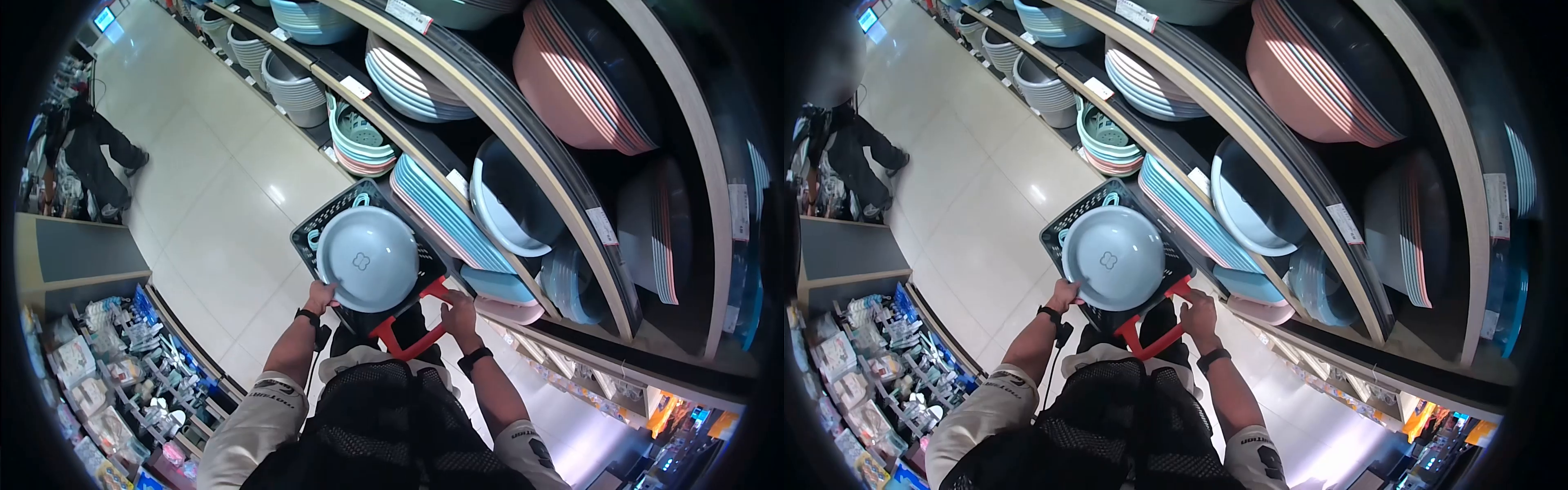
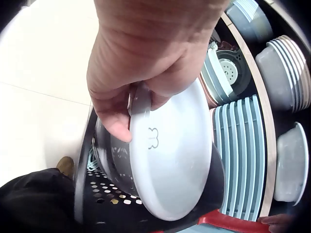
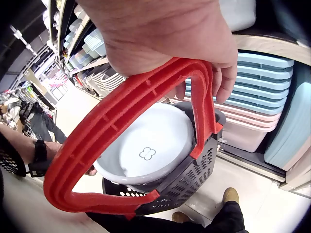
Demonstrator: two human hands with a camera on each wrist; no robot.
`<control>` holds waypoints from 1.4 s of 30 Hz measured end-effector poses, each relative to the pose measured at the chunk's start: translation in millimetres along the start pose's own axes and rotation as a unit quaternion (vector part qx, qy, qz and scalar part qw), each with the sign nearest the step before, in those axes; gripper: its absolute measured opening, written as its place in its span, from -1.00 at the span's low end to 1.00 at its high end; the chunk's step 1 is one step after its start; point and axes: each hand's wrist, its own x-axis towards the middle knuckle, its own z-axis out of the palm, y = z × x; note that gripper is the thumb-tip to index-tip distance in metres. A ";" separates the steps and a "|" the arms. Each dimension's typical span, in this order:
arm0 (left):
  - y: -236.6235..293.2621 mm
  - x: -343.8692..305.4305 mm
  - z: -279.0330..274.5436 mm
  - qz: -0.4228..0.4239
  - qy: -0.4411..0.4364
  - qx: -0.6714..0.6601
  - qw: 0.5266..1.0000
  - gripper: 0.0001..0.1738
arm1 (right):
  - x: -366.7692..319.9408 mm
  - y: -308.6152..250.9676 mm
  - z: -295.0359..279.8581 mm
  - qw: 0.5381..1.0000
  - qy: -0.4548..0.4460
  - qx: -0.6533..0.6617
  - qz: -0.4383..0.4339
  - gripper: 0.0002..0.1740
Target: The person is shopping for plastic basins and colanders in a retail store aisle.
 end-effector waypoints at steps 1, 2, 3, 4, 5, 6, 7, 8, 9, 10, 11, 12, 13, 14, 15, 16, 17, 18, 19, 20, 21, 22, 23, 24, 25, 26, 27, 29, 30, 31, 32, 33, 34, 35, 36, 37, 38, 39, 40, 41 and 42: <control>-1.2 -0.6 0.1 0.003 -0.012 -0.017 1.000 -0.64 | 0.0 -0.7 -0.2 1.000 -0.009 0.006 0.014 -0.77; -1.2 -0.2 0.7 0.006 -0.024 -0.035 0.999 -0.63 | 0.9 -1.6 0.1 1.000 -0.013 0.007 0.012 -0.77; -3.2 2.8 1.3 0.001 -0.030 -0.030 0.999 -0.62 | 1.6 -2.1 0.7 1.000 -0.017 0.001 0.023 -0.77; -5.6 5.6 0.9 -0.001 -0.028 -0.032 0.999 -0.62 | 1.6 -2.6 1.3 0.999 -0.021 -0.005 0.035 -0.77; -8.5 8.1 1.1 -0.004 -0.034 -0.038 0.999 -0.63 | 1.1 -2.6 1.2 0.999 -0.024 -0.007 0.038 -0.76; -9.0 8.7 1.1 -0.007 -0.040 -0.044 0.998 -0.64 | 0.4 -2.2 2.2 0.999 -0.026 -0.008 0.037 -0.76; -8.8 9.9 2.4 -0.012 -0.037 -0.043 0.998 -0.64 | 0.4 -1.7 2.9 0.999 -0.023 -0.013 0.034 -0.76; -8.2 11.2 4.6 -0.013 -0.036 -0.046 0.998 -0.64 | 0.5 -1.0 3.1 0.999 -0.019 -0.019 0.030 -0.76; -8.7 13.7 6.0 -0.023 -0.042 -0.046 0.998 -0.63 | 0.1 2.7 5.7 0.999 -0.022 -0.019 0.028 -0.76; -9.4 15.9 6.6 -0.034 -0.048 -0.046 0.997 -0.62 | -0.4 6.2 8.6 0.999 -0.022 -0.020 0.035 -0.76; -9.8 18.4 7.7 -0.044 -0.049 -0.045 0.997 -0.60 | -0.6 9.9 11.5 0.999 -0.022 -0.020 0.041 -0.76; -10.3 18.9 8.3 -0.046 -0.047 -0.047 0.997 -0.60 | -0.7 10.4 12.5 0.999 -0.025 -0.020 0.040 -0.76; -11.0 18.9 9.6 -0.045 -0.021 -0.026 0.998 -0.57 | -1.2 11.3 13.0 0.999 -0.021 -0.023 0.037 -0.76; -11.1 19.1 11.7 -0.044 0.006 -0.004 0.999 -0.55 | -1.6 12.2 13.0 0.999 -0.018 -0.026 0.034 -0.76; -4.6 12.7 11.6 -0.052 0.025 0.022 0.998 -0.48 | -1.5 11.5 11.6 0.999 -0.020 -0.027 0.032 -0.76; 0.0 7.0 10.8 -0.052 0.027 0.020 0.998 -0.48 | -0.3 10.2 10.1 0.999 -0.023 -0.035 0.022 -0.76; 4.4 0.9 9.7 -0.007 0.053 0.068 0.996 -0.47 | 0.8 8.7 9.2 0.999 -0.025 -0.043 0.013 -0.76; 5.8 -2.7 8.2 0.037 0.079 0.116 0.989 -0.45 | 1.6 8.4 9.1 0.999 -0.026 -0.042 0.012 -0.76; -7.5 6.5 9.2 0.037 0.081 0.116 0.989 -0.45 | 2.4 8.5 9.5 0.999 -0.024 -0.036 0.016 -0.77; -22.0 13.7 12.7 0.155 0.152 0.196 0.956 -0.47 | 2.8 8.6 10.1 0.999 -0.022 -0.029 0.020 -0.78; -25.0 9.4 14.4 0.270 0.218 0.272 0.898 -0.49 | 2.9 7.3 10.4 0.999 -0.021 -0.029 0.019 -0.78; -27.3 5.4 14.8 0.272 0.218 0.272 0.897 -0.49 | 2.8 5.8 10.4 0.999 -0.018 -0.031 0.029 -0.78; -28.8 1.4 17.5 0.244 0.118 0.238 0.933 -0.54 | 3.4 4.4 9.9 0.999 -0.014 -0.034 0.039 -0.78; -25.1 -7.9 22.6 0.214 0.015 0.201 0.956 -0.59 | 4.3 4.3 10.3 0.999 -0.011 -0.034 0.039 -0.78; -27.2 -16.7 30.5 0.238 -0.027 0.191 0.952 -0.63 | 5.0 4.9 11.8 0.998 -0.013 -0.039 0.038 -0.78; -29.2 -26.2 41.3 0.261 -0.070 0.180 0.946 -0.67 | 5.3 5.5 12.9 0.998 -0.015 -0.044 0.037 -0.77; -17.5 -49.5 52.4 0.276 -0.098 0.187 0.938 -0.69 | 6.0 2.9 11.8 0.998 -0.009 -0.044 0.037 -0.77; 18.5 -106.8 70.4 0.298 -0.186 0.209 0.912 -0.70 | 7.7 -4.5 9.3 0.997 -0.022 -0.050 0.047 -0.79; 29.6 -123.0 81.0 0.304 -0.246 0.223 0.893 -0.68 | 9.2 -6.1 9.9 0.998 -0.016 -0.050 0.044 -0.79; 23.8 -133.0 96.6 0.320 -0.249 0.218 0.888 -0.66 | 10.3 -6.4 12.2 0.997 -0.018 -0.058 0.051 -0.80; 16.1 -142.8 111.0 0.334 -0.252 0.213 0.883 -0.63 | 11.3 -7.5 14.1 0.996 -0.020 -0.066 0.057 -0.80; 23.3 -158.9 118.7 0.345 -0.270 0.235 0.868 -0.59 | 12.3 -11.6 14.1 0.996 -0.013 -0.074 0.056 -0.83; 33.2 -179.1 122.7 0.354 -0.287 0.257 0.852 -0.54 | 14.3 -13.4 15.7 0.996 -0.009 -0.073 0.052 -0.83; 34.4 -192.6 128.8 0.359 -0.284 0.257 0.851 -0.54 | 16.1 -13.5 18.3 0.996 -0.004 -0.071 0.052 -0.85; 32.1 -205.1 134.9 0.363 -0.263 0.252 0.857 -0.51 | 17.1 -13.5 20.2 0.996 0.000 -0.069 0.051 -0.87; 28.1 -210.8 138.1 0.369 -0.242 0.247 0.863 -0.48 | 17.8 -14.4 21.7 0.996 0.006 -0.074 0.045 -0.88; 26.1 -211.4 138.5 0.374 -0.239 0.248 0.861 -0.48 | 19.1 -15.1 23.0 0.996 0.010 -0.073 0.040 -0.88; 22.3 -208.3 140.2 0.383 -0.224 0.260 0.858 -0.45 | 20.1 -14.8 24.6 0.996 -0.002 -0.085 0.038 -0.87; 19.6 -203.2 142.3 0.393 -0.208 0.272 0.853 -0.43 | 23.4 -17.6 24.3 0.994 -0.014 -0.098 0.036 -0.85; 17.4 -197.3 144.6 0.376 -0.193 0.302 0.855 -0.44 | 24.7 -20.6 24.4 0.994 -0.012 -0.103 0.035 -0.81; 18.1 -194.9 144.9 0.380 -0.190 0.302 0.853 -0.44 | 26.8 -21.9 24.9 0.994 -0.008 -0.102 0.032 -0.81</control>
